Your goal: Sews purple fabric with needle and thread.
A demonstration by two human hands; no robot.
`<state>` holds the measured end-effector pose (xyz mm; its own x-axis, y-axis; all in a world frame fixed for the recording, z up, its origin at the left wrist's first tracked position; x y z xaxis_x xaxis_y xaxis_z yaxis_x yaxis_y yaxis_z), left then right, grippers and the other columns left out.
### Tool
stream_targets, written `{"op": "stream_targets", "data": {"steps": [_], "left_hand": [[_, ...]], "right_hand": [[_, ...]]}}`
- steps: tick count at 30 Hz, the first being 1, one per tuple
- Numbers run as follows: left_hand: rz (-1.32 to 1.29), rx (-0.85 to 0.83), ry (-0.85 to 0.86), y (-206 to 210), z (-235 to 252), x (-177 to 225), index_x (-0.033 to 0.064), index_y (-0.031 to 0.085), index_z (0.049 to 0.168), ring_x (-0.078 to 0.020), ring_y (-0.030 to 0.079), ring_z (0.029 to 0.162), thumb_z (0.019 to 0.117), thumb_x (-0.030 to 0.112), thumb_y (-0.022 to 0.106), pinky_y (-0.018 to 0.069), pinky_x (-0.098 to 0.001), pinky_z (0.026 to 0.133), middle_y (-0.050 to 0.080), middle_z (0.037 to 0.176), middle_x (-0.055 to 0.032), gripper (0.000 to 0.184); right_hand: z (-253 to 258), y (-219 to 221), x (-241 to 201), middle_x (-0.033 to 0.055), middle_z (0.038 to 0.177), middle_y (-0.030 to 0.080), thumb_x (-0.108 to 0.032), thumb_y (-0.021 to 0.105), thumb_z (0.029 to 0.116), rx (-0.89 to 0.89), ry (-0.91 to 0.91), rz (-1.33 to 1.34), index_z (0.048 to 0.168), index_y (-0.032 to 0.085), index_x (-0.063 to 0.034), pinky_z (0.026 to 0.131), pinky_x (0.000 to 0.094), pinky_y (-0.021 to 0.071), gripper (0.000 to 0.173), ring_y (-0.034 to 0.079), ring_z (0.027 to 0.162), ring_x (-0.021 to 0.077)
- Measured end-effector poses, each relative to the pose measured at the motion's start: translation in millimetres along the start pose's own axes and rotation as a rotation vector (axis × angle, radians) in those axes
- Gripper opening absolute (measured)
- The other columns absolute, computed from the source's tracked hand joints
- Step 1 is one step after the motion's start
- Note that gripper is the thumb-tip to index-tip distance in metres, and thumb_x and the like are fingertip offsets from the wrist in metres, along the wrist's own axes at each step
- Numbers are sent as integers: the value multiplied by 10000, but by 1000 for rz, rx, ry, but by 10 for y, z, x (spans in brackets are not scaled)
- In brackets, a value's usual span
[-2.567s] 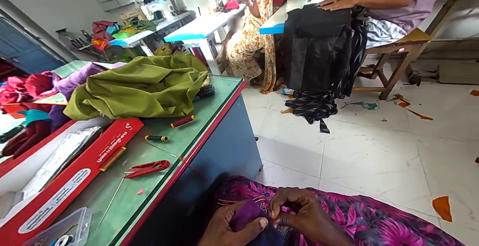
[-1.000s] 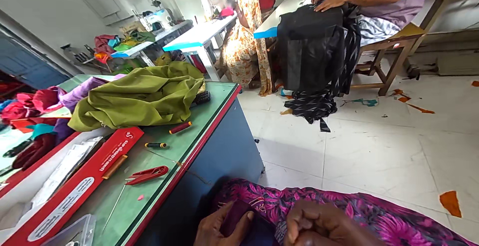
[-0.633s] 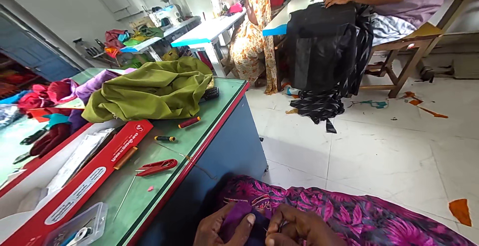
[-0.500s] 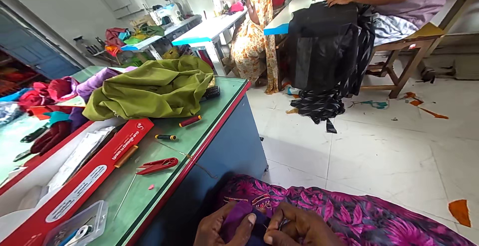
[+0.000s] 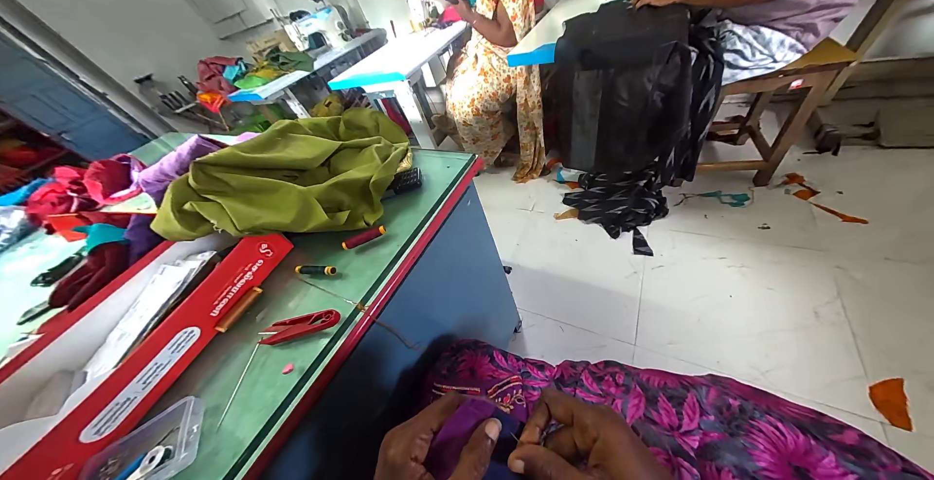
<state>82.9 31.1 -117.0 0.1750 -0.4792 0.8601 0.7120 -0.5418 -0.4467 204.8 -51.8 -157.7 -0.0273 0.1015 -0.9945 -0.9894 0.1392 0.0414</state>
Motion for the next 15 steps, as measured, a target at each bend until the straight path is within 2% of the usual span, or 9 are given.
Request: {"op": "stream_targets", "data": {"steps": [4,10,13,15], "left_hand": [[34,-17,59,13,-11,27,-101,693,1002,39,668,919,936,69,622,535,-145,857,746,964,-87,196],[53,-16,89,30,-14,56,-110,692,1000,41,657,920,927,56,630,523,-130,859,737,961,-102,192],[98,-18,121,34,-15,69,-89,709,998,11,653,959,934,88,656,512,-136,885,731,988,-120,196],[154,2,129,35,-25,105,-67,728,973,-3,652,941,932,104,677,505,-134,868,727,963,-126,183]], "right_hand": [[-9,-21,-7,-14,675,664,-160,642,994,7,7,-34,1025,610,-13,563,181,496,153,596,547,4],[-20,-41,-14,-13,658,659,-167,647,991,27,22,-76,1024,622,-8,557,181,489,164,588,534,6],[-32,-54,-17,-8,652,659,-172,651,987,46,43,-111,1031,625,-5,553,194,483,175,585,530,18],[-41,-65,-21,-3,651,662,-180,650,988,60,48,-145,1040,629,-4,557,211,484,185,588,528,32]]}}
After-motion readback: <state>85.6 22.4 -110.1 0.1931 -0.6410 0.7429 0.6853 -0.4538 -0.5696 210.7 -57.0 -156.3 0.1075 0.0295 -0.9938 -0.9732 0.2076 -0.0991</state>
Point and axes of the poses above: each hand's wrist, its own z-axis towards the middle knuckle, its own y-axis out of the palm, x = y × z, the point moved 8 cm from there along z, towards the middle knuckle
